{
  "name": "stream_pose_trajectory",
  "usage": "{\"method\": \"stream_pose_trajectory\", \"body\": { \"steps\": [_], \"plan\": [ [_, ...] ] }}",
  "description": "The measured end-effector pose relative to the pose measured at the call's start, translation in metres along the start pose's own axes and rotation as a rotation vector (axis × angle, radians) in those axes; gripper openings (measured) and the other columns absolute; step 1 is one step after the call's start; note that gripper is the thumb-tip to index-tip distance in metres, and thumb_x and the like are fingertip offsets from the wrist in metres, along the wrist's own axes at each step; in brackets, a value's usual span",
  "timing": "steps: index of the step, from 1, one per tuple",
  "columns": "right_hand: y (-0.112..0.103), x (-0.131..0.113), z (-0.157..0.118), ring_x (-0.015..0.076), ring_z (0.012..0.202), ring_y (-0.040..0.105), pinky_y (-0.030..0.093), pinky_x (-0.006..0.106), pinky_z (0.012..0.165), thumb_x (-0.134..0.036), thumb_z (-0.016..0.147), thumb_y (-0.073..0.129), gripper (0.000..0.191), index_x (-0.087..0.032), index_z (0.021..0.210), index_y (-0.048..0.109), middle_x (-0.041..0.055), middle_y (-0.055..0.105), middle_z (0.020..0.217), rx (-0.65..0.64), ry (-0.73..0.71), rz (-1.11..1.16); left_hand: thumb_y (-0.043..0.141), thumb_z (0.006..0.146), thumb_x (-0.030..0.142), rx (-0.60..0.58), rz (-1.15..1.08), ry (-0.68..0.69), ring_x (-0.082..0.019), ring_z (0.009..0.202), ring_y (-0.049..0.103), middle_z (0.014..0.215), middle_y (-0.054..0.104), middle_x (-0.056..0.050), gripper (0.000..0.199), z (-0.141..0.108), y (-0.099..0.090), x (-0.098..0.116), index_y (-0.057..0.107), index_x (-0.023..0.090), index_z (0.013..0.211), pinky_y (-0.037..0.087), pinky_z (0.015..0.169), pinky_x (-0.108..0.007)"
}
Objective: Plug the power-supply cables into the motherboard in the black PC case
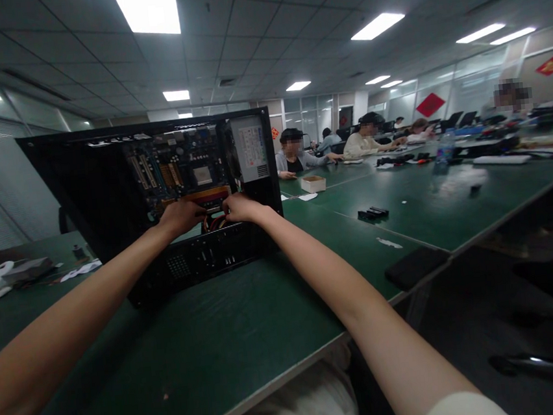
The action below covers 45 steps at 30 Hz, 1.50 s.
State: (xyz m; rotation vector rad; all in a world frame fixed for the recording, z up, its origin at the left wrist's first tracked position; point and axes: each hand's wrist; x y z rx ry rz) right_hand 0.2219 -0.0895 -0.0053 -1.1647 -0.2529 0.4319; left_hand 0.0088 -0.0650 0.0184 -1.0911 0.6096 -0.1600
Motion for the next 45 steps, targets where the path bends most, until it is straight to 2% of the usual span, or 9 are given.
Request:
{"method": "stream_pose_trajectory", "body": {
  "steps": [4,10,17,23,27,32,37,41,45],
  "plan": [
    [0.001,0.001,0.002,0.0227,0.099,0.072,0.044,0.025,0.075,-0.023,0.092,0.071,0.026,-0.013,0.114,0.081,0.0121,0.081,0.111,-0.009,-0.018,-0.02,0.055,0.1,0.034,-0.008,-0.013,0.014,-0.035,0.114,0.073,0.121,0.08,-0.011,0.039,0.002,0.0,0.002,0.08,0.031,0.129,0.057,0.09,-0.04],
    [0.001,0.002,0.003,0.023,0.1,0.072,0.044,0.025,0.075,-0.025,0.093,0.07,0.027,-0.013,0.115,0.081,0.0122,0.081,0.11,0.006,-0.032,-0.034,0.056,0.1,0.036,-0.018,-0.055,-0.042,-0.034,0.116,0.073,0.123,0.079,-0.009,0.039,0.001,-0.001,0.004,0.078,0.037,0.133,0.056,0.089,-0.037],
    [0.001,0.003,0.002,0.0244,0.102,0.073,0.046,0.026,0.077,-0.021,0.092,0.069,0.027,-0.012,0.115,0.081,0.0138,0.08,0.112,0.018,-0.016,-0.024,0.057,0.097,0.031,-0.002,-0.057,-0.048,-0.038,0.114,0.073,0.122,0.079,-0.014,0.038,0.0,-0.007,0.008,0.082,0.026,0.126,0.057,0.092,-0.043],
    [-0.002,0.001,0.001,0.0252,0.103,0.072,0.047,0.027,0.082,-0.018,0.092,0.067,0.027,-0.012,0.113,0.082,0.0149,0.08,0.111,0.048,-0.051,-0.024,0.057,0.096,0.032,0.039,-0.056,-0.05,-0.034,0.112,0.073,0.121,0.08,-0.012,0.037,0.005,0.0,0.005,0.083,0.029,0.122,0.057,0.091,-0.04],
    [-0.006,-0.004,-0.002,0.0265,0.107,0.07,0.047,0.029,0.087,-0.017,0.093,0.065,0.028,-0.009,0.115,0.08,0.017,0.079,0.115,0.053,-0.084,-0.043,0.056,0.096,0.03,0.046,-0.072,-0.062,-0.034,0.111,0.073,0.119,0.08,-0.013,0.036,0.004,-0.001,0.006,0.084,0.026,0.118,0.056,0.093,-0.039],
    [-0.009,-0.008,-0.002,0.0262,0.113,0.068,0.046,0.029,0.09,-0.013,0.095,0.063,0.026,-0.008,0.117,0.077,0.0176,0.074,0.122,0.063,-0.149,-0.097,0.056,0.096,0.031,0.034,-0.071,-0.061,-0.037,0.111,0.073,0.117,0.08,-0.015,0.036,0.001,-0.002,0.008,0.084,0.024,0.117,0.056,0.092,-0.042],
    [-0.005,-0.01,0.01,0.0246,0.111,0.067,0.048,0.03,0.086,-0.018,0.104,0.055,0.027,-0.011,0.125,0.07,0.0166,0.067,0.13,0.055,-0.247,-0.151,0.055,0.097,0.032,0.025,-0.085,-0.072,-0.035,0.11,0.074,0.116,0.08,-0.012,0.036,0.001,0.001,0.003,0.083,0.026,0.119,0.057,0.09,-0.04],
    [-0.001,-0.013,0.022,0.0261,0.117,0.067,0.051,0.033,0.092,-0.015,0.105,0.051,0.032,-0.012,0.135,0.064,0.0164,0.063,0.138,0.019,-0.305,-0.209,0.055,0.099,0.035,0.008,-0.099,-0.079,-0.033,0.113,0.074,0.121,0.079,-0.01,0.036,-0.001,0.001,0.0,0.082,0.027,0.121,0.057,0.091,-0.037],
    [0.0,-0.015,0.027,0.0294,0.125,0.065,0.051,0.037,0.1,-0.017,0.106,0.051,0.033,-0.008,0.137,0.059,0.0194,0.062,0.139,0.028,-0.283,-0.239,0.057,0.099,0.035,0.003,-0.123,-0.084,-0.033,0.116,0.073,0.123,0.079,-0.01,0.036,-0.003,0.001,0.001,0.08,0.027,0.126,0.056,0.095,-0.038]
  ]
}}
Point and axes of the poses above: each hand's wrist, its own z-axis towards the middle knuckle, its own y-axis out of the palm, x = y × z
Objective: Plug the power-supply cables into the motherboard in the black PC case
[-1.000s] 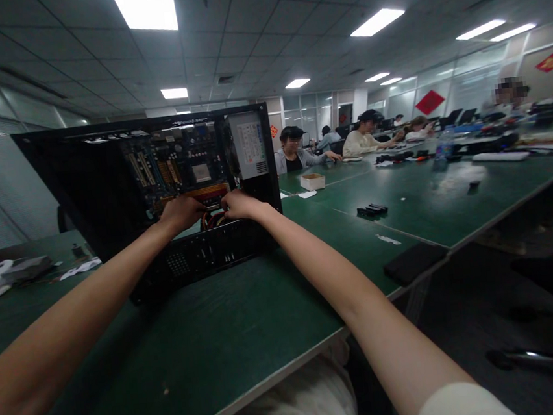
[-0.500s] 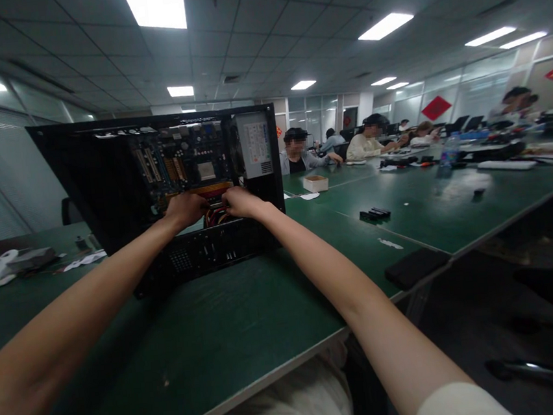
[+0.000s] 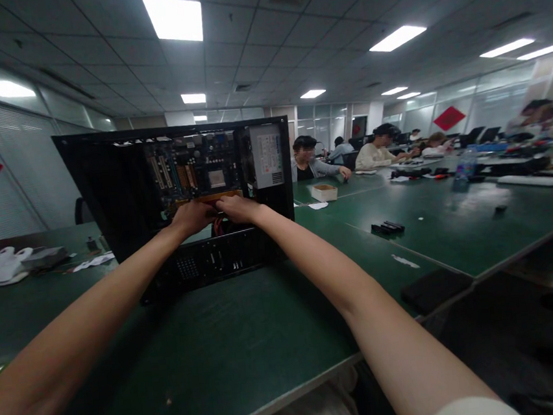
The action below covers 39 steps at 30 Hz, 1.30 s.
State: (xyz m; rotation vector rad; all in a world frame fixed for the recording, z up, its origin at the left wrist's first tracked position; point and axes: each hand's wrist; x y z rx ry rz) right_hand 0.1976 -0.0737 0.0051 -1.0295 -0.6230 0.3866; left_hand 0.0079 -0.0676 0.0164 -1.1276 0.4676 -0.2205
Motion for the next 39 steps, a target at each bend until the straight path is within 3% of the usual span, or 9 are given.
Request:
{"method": "stream_pose_trajectory", "body": {
  "steps": [7,21,30,35,39],
  "plan": [
    [0.001,-0.003,0.004,0.036,0.125,0.067,0.055,0.041,0.101,-0.021,0.105,0.055,0.031,-0.006,0.13,0.066,0.0237,0.067,0.133,-0.003,0.099,-0.05,0.06,0.098,0.033,0.009,-0.031,0.009,-0.034,0.116,0.073,0.122,0.079,-0.012,0.034,0.004,0.006,-0.004,0.081,0.025,0.125,0.057,0.096,-0.04],
    [0.003,-0.003,0.01,0.0354,0.125,0.068,0.056,0.042,0.102,-0.021,0.104,0.054,0.034,-0.007,0.132,0.067,0.0238,0.067,0.135,-0.004,0.058,-0.068,0.054,0.101,0.031,-0.005,-0.041,0.003,-0.031,0.117,0.072,0.127,0.077,-0.012,0.037,0.0,0.005,0.0,0.079,0.025,0.128,0.056,0.098,-0.037],
    [0.009,0.0,0.013,0.0333,0.126,0.068,0.055,0.04,0.104,-0.021,0.105,0.054,0.033,-0.007,0.132,0.067,0.0236,0.068,0.134,0.027,0.063,-0.079,0.052,0.103,0.031,0.051,-0.14,0.028,-0.027,0.111,0.074,0.119,0.079,-0.012,0.035,0.002,0.007,0.001,0.082,0.02,0.117,0.055,0.093,-0.032],
    [0.003,-0.006,0.007,0.0349,0.124,0.069,0.057,0.042,0.1,-0.024,0.105,0.054,0.036,-0.008,0.136,0.065,0.0229,0.07,0.133,0.01,0.133,-0.06,0.051,0.101,0.027,0.068,-0.136,0.061,-0.028,0.108,0.075,0.115,0.08,-0.013,0.035,0.003,0.006,0.002,0.083,0.017,0.113,0.054,0.088,-0.032],
    [-0.001,-0.009,0.0,0.0336,0.119,0.072,0.057,0.039,0.096,-0.017,0.102,0.054,0.035,-0.008,0.133,0.067,0.0242,0.072,0.129,-0.015,0.183,0.013,0.051,0.098,0.019,0.071,-0.134,0.103,-0.027,0.103,0.075,0.109,0.08,-0.016,0.035,0.006,0.01,0.001,0.084,0.013,0.107,0.054,0.085,-0.032]
  ]
}}
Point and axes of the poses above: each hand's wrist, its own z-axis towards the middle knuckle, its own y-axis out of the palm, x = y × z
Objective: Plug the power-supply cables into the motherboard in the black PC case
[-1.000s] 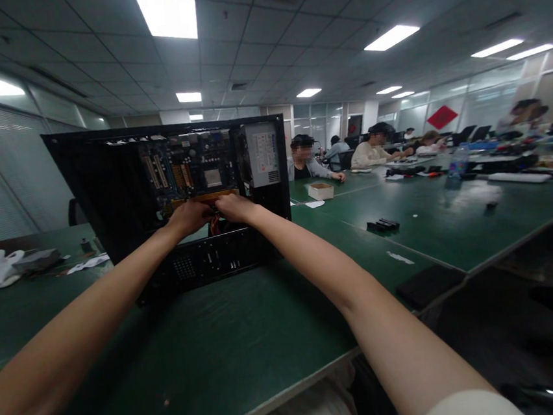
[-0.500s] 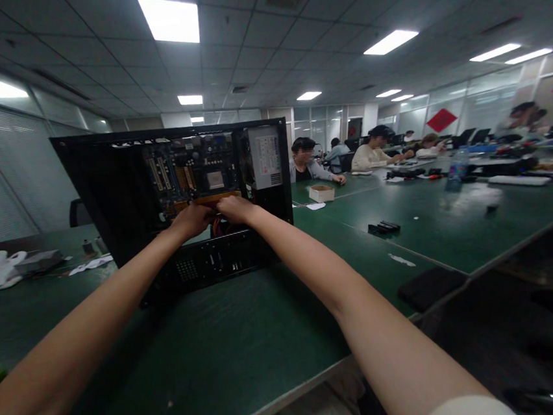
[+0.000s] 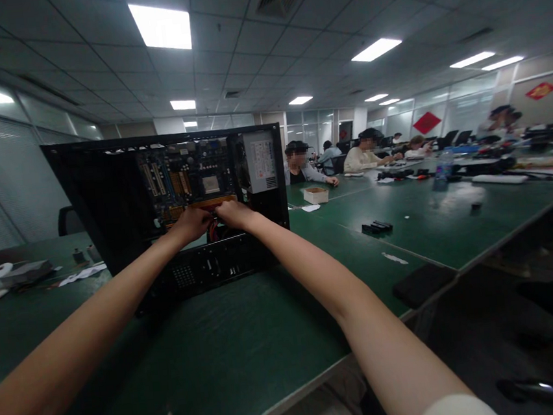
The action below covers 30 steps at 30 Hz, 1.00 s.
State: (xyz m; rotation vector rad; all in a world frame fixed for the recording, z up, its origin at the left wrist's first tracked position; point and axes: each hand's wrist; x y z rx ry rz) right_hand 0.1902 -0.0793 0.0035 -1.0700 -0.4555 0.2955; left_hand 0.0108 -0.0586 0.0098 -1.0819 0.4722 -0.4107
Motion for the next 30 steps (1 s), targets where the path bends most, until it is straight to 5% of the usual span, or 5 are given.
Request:
{"method": "stream_pose_trajectory", "body": {
  "steps": [12,30],
  "plan": [
    [0.0007,0.0066,-0.0085,0.0275,0.117,0.071,0.052,0.031,0.1,-0.011,0.103,0.047,0.036,-0.011,0.12,0.079,0.0224,0.075,0.122,-0.039,0.106,0.074,0.05,0.096,0.014,-0.029,-0.003,-0.001,-0.027,0.104,0.075,0.111,0.08,-0.017,0.036,0.0015,0.001,0.0028,0.083,0.011,0.109,0.053,0.087,-0.031],
    [0.0045,0.0064,-0.0019,0.0308,0.116,0.073,0.055,0.034,0.096,-0.009,0.101,0.05,0.035,-0.009,0.122,0.078,0.0265,0.074,0.124,-0.056,0.109,-0.008,0.052,0.094,0.014,-0.002,0.008,0.002,-0.03,0.105,0.076,0.109,0.08,-0.02,0.034,0.0009,0.0031,0.0052,0.084,0.012,0.104,0.055,0.087,-0.032]
  ]
}}
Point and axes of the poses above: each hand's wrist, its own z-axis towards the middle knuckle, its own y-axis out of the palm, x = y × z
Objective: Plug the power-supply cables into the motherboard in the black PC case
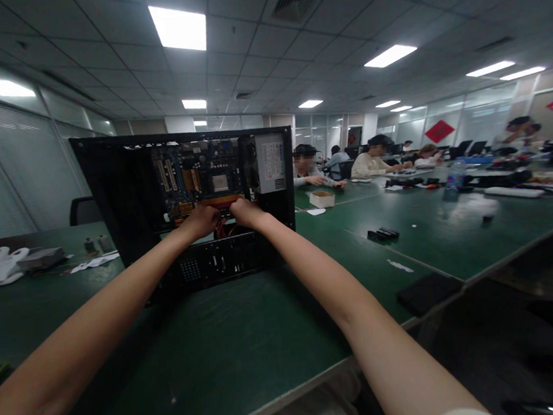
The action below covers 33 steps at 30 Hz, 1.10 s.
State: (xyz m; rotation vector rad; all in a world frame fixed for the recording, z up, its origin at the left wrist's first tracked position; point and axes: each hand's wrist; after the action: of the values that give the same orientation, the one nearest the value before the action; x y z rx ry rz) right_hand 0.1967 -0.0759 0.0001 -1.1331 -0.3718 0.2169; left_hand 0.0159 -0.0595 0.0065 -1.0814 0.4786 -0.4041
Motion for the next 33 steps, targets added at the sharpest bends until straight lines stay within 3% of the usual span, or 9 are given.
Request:
{"method": "stream_pose_trajectory", "body": {
  "steps": [12,33],
  "plan": [
    [-0.0005,-0.0001,-0.0026,0.0296,0.11,0.074,0.056,0.034,0.091,-0.01,0.101,0.046,0.038,-0.011,0.12,0.079,0.0238,0.076,0.121,0.007,0.011,0.037,0.052,0.092,0.012,-0.03,0.012,-0.024,-0.03,0.103,0.076,0.108,0.08,-0.021,0.034,-0.003,-0.0072,0.0057,0.084,0.011,0.103,0.056,0.087,-0.033],
    [-0.0031,-0.0021,-0.0026,0.0337,0.119,0.072,0.057,0.037,0.097,-0.008,0.097,0.053,0.036,-0.008,0.124,0.077,0.0281,0.073,0.126,-0.002,0.033,0.039,0.053,0.092,0.013,-0.021,0.029,-0.007,-0.031,0.104,0.075,0.108,0.08,-0.021,0.034,0.001,-0.0026,0.0016,0.085,0.012,0.104,0.056,0.09,-0.035]
  ]
}}
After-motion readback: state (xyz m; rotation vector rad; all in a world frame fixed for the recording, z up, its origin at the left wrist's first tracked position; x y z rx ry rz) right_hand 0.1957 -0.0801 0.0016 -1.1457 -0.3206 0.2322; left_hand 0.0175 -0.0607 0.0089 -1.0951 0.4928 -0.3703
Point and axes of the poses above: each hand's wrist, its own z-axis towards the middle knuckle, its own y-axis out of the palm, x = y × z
